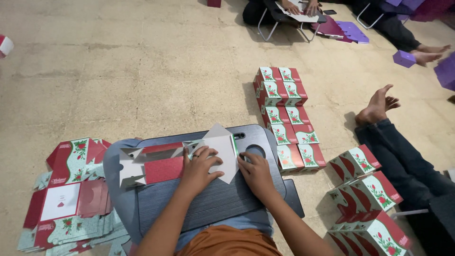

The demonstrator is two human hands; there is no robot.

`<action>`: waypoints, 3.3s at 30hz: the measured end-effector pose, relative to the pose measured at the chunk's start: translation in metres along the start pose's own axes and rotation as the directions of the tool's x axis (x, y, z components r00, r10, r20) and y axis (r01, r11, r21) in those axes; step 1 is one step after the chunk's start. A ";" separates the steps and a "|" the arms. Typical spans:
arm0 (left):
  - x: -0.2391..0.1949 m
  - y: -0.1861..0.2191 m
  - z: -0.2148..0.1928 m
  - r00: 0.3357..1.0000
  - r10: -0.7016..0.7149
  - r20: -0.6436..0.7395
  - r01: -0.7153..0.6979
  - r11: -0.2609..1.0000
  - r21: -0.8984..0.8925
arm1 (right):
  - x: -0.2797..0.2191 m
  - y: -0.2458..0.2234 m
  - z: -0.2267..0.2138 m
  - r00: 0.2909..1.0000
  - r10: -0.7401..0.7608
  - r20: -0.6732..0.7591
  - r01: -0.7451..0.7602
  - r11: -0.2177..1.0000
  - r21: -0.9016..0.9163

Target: The person sits on the floor with a lap desk and assembles small red and white boxes from flat printed sheets. They fold the sheets along pre-cut lines, tuck the flaps to form the box shape, and place the finished box onto a stack on the floor.

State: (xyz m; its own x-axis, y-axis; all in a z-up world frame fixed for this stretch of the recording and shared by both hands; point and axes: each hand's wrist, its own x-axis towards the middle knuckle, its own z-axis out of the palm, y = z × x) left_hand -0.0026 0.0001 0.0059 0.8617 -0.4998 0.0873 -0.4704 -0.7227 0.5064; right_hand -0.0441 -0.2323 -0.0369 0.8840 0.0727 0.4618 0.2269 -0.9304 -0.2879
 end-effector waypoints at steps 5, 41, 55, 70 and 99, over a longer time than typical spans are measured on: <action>0.003 -0.006 0.009 1.000 -0.002 -0.010 0.002 0.999 0.037 | -0.020 0.004 -0.005 1.000 -0.007 0.030 0.007 1.000 0.021; -0.009 0.001 0.000 0.740 0.125 -0.660 -0.462 0.808 -0.365 | 0.073 0.012 0.016 0.996 -0.087 0.015 0.083 0.985 0.153; -0.014 0.007 0.010 0.930 -0.021 -0.368 -0.318 0.457 -0.831 | 0.070 -0.041 0.015 0.961 -0.238 0.144 0.232 0.971 0.056; 0.002 -0.011 0.051 0.984 0.081 0.156 0.158 -0.016 -0.987 | 0.025 -0.016 0.035 0.968 -0.033 0.247 -0.031 0.968 0.250; -0.008 0.027 0.077 0.921 0.231 -0.313 -0.127 0.939 0.318 | 0.026 -0.030 -0.013 0.995 0.012 0.096 0.000 0.992 -0.123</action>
State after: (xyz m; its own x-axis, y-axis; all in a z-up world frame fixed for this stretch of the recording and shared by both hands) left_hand -0.0367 -0.0527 -0.0469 0.7446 -0.4777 0.4661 -0.6121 -0.7672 0.1915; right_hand -0.0333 -0.2066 -0.0054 0.9219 0.0959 0.3753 0.1749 -0.9675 -0.1825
